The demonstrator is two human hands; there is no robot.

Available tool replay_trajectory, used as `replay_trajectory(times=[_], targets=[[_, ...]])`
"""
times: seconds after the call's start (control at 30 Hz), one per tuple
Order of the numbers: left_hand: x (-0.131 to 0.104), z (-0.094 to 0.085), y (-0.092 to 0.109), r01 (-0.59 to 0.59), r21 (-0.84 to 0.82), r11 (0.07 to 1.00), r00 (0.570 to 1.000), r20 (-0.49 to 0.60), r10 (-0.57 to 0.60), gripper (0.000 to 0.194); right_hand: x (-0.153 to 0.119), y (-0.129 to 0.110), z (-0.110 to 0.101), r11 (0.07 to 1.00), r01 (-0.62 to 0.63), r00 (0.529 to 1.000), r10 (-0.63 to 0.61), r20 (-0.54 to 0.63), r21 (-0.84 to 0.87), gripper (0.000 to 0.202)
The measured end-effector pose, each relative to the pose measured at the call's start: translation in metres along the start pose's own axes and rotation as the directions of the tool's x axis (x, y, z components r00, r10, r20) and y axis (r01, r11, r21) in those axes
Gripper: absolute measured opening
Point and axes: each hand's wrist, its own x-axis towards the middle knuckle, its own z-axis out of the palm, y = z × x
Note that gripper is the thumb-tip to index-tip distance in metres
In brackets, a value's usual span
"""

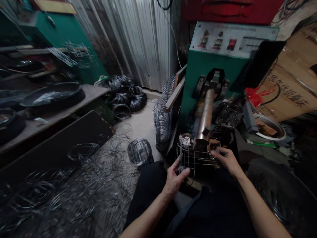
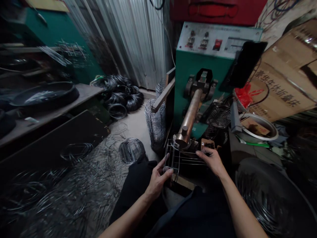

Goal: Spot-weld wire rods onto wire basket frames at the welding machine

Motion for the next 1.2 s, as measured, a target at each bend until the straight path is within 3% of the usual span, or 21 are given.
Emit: replay_trajectory(times=[0.33, 0.43, 0.5, 0.57, 0.73, 1.2], targets=[[-0.002, 0.007, 0.015, 0.049, 0.014, 0.999, 0.999, 0.003, -0.049, 0.101, 0.002, -0.002, 0.003, 1.000, 0.011, 0.999, -0.011, -0.035, 0.006, 0.048], [-0.004, 0.008, 0.020, 0.022, 0.033, 0.999, 0.999, -0.038, -0.021, 0.091, -0.009, 0.006, 0.007, 0.998, 0.068, 0.973, -0.065, -0.220, 0.004, 0.039], [-0.005, 0.009, 0.022, 0.024, 0.037, 0.999, 0.999, -0.049, -0.022, 0.088, -0.023, 0.014, 0.011, 0.989, 0.146, 0.918, -0.149, -0.366, -0.038, 0.034], [-0.006, 0.009, 0.023, 0.036, 0.031, 0.999, 0.998, -0.044, -0.034, 0.091, -0.038, 0.023, 0.016, 0.977, 0.201, 0.881, -0.214, -0.422, -0.078, 0.034], [-0.007, 0.010, 0.017, -0.017, -0.001, 1.000, 0.995, -0.100, 0.017, 0.088, -0.052, 0.029, 0.027, 0.980, 0.195, 0.907, -0.191, -0.376, -0.026, 0.037], [0.002, 0.011, 0.015, -0.045, -0.056, 0.997, 0.992, -0.121, 0.038, 0.093, -0.025, 0.008, 0.035, 0.969, 0.244, 0.907, -0.245, -0.343, -0.046, 0.040]])
